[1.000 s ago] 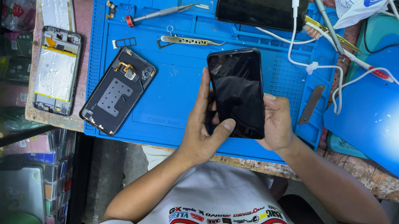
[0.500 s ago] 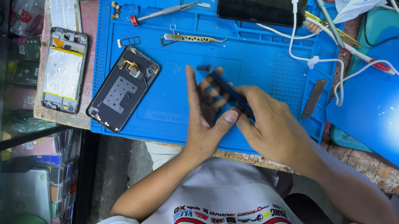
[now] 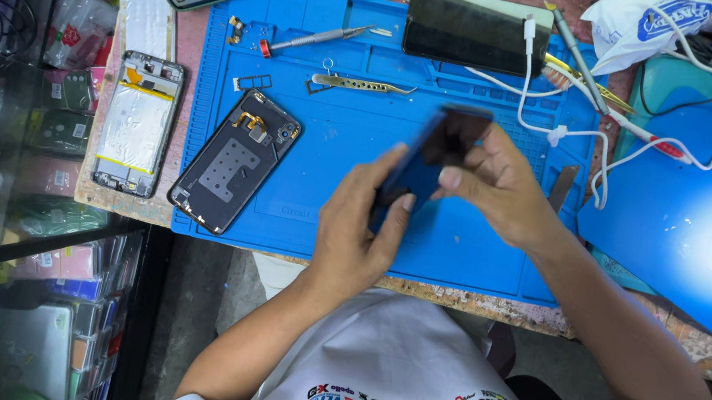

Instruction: The person tapes and reassembles a mobile phone, plugs in a charger to verify it powers on, and then uses a tool to secure the internal components.

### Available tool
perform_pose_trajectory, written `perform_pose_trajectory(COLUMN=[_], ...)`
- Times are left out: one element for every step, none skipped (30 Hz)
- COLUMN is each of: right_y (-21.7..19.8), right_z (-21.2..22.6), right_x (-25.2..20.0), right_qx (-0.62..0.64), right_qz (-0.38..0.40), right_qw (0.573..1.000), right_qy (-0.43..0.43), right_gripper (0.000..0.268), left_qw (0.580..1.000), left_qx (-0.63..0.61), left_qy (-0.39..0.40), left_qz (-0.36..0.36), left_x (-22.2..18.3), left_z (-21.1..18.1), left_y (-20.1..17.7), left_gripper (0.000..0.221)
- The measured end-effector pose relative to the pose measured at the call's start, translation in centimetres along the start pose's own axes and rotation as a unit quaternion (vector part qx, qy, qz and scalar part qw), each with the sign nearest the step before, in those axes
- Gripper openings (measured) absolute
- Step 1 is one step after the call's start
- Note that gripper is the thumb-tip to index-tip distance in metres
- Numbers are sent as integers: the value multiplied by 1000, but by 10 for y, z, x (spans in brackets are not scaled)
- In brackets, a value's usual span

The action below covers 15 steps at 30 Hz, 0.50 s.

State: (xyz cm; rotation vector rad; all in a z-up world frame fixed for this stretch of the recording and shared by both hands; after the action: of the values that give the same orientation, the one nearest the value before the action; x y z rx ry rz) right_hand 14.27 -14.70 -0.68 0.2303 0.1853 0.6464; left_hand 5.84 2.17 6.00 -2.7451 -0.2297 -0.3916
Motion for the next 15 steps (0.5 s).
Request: perform_pose_trajectory(right_y=[-2,-3,-5,-3,-3,-3,-5,-7,-6,-7,-9,-13,-17,-19,-19], right_z=[-6,-10,-14,-18,-22,-24,-23,-23,-17,-9,-2,-1,-2,-4,-8], right_x=[2,4,4,3,2,2,0,-2,-5,-10,-13,-13,-12,-9,-7], right_qx=[54,107,126,147,167,194,221,248,328,404,478,486,495,502,514], right_qz=[-2,-3,-17,-29,-41,-40,-39,-36,2,40,78,88,98,110,115], right_qw=[999,994,992,988,985,980,974,967,944,913,875,869,863,858,850], right_qy=[6,12,16,21,26,35,44,54,40,26,13,14,14,15,20], right_gripper=[55,54,53,52,52,50,49,48,48,49,50,49,48,46,47], left_qw=[1000,1000,1000,1000,999,999,996,992,985,974,957,965,972,977,981], left_qx=[-1,-1,-3,-3,-4,-34,-65,-94,-85,-74,-63,-39,-15,11,101], left_qy=[1,3,-9,-23,-37,-26,-15,-6,34,72,109,108,107,108,92], left_qz=[12,24,18,11,4,32,61,88,146,203,260,234,209,181,136], left_x=[0,1,2,2,2,-1,-5,-9,-14,-22,-28,-23,-15,-6,8], left_z=[-5,-9,-11,-15,-18,-27,-36,-44,-53,-61,-65,-60,-52,-43,-29], left_y=[1,2,3,6,8,14,20,23,26,29,31,22,12,1,-11], left_gripper=[51,47,47,46,46,50,55,61,55,50,45,42,40,39,35])
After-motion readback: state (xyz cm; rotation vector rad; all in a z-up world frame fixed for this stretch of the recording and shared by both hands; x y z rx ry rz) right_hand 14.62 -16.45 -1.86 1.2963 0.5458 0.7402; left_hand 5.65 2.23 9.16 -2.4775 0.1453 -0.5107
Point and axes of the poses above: each hand's wrist, its own x-axis towards the middle knuckle, its own y-axis out of the palm, z = x × y, the point moved 7 cm from there along x, towards the middle knuckle, and after that the axes turned 3 degrees about -y, right-handed, at the moved point
